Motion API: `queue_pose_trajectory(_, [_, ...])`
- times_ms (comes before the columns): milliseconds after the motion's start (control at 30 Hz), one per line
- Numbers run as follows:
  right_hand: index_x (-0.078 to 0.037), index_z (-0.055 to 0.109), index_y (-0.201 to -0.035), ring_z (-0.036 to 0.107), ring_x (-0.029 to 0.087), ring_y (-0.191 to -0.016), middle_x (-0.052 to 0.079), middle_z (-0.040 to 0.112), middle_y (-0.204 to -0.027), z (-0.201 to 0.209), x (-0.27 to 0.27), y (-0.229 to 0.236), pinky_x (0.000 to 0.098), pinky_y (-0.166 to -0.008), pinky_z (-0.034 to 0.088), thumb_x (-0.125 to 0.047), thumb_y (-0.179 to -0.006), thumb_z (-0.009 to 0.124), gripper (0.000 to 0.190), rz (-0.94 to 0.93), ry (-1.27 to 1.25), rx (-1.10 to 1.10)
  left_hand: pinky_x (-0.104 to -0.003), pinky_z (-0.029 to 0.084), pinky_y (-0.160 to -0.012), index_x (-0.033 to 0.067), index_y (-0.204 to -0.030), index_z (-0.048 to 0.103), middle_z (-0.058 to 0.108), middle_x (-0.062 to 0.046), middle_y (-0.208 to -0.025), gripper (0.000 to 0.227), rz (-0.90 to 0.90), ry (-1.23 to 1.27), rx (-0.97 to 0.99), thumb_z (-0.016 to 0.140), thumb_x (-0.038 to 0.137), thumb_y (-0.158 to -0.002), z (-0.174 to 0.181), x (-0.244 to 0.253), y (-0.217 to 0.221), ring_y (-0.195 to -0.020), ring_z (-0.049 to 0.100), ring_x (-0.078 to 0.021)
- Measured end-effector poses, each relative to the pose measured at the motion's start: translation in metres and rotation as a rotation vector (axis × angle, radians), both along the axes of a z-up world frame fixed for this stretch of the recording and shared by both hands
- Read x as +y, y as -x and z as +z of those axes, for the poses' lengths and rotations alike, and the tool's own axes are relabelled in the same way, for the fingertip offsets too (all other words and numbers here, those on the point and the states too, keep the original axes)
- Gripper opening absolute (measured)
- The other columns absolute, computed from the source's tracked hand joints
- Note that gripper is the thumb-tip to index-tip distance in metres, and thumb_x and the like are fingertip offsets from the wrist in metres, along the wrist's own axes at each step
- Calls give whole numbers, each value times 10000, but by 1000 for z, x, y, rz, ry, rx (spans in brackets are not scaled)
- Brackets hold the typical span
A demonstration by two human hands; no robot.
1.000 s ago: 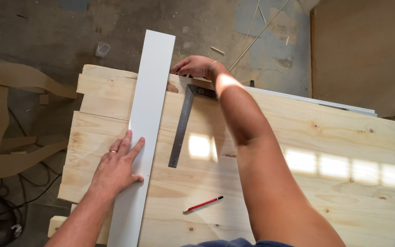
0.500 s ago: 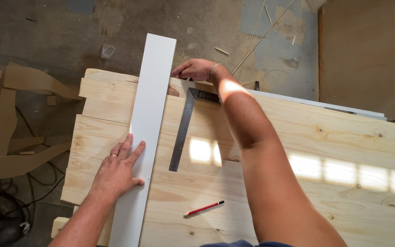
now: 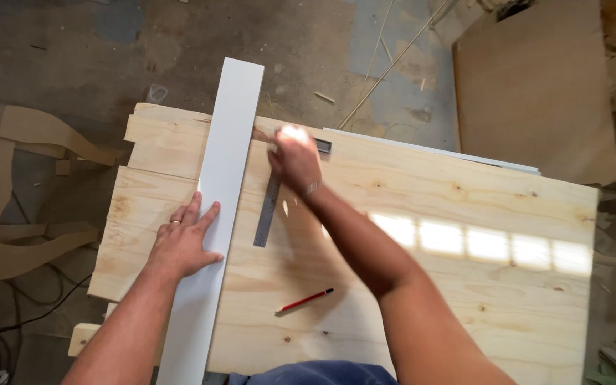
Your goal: Measuring and marking a wooden board for cutting using a pencil, square, and tape measure in a workshop.
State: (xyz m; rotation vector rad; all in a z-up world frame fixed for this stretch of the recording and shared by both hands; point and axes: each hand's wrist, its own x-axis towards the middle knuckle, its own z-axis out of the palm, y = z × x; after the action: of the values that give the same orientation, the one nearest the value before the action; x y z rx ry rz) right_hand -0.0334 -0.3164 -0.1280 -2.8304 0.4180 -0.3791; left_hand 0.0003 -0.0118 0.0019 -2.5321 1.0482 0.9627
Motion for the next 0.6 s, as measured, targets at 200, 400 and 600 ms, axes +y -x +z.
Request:
queue_pose_trajectory(200, [-209, 715, -1181, 581, 314, -1178, 65, 634, -1224, 49, 119, 183, 412, -989, 460, -444, -958, 646, 331, 42, -225, -58, -591, 311, -1214, 398, -1631, 293, 126, -36, -1761, 971, 246, 228, 27, 708, 673, -798, -23, 9, 30, -1568, 271, -311])
queue_pose_trajectory(400, [-199, 687, -1185, 576, 289, -1229, 47, 629, -1280, 59, 161, 309, 433, -1032, 441, -545, -936, 687, 426, 139, -125, 24, -543, 470, -1073, 214, -1522, 554, 437, -119, -1579, 809, 474, 607, -324, 731, 579, -822, -48, 60, 104, -1361, 496, -362])
queue_pose_trajectory(600, [-291, 654, -857, 662, 238, -893, -55, 624, -878, 39, 144, 366, 382, -782, 540, -293, -871, 680, 30, -144, 25, 23, -483, 593, -733, 167, -1368, 640, 585, -146, -1151, 769, 338, 618, -558, 733, 604, -742, -57, 106, 110, -1005, 646, -377])
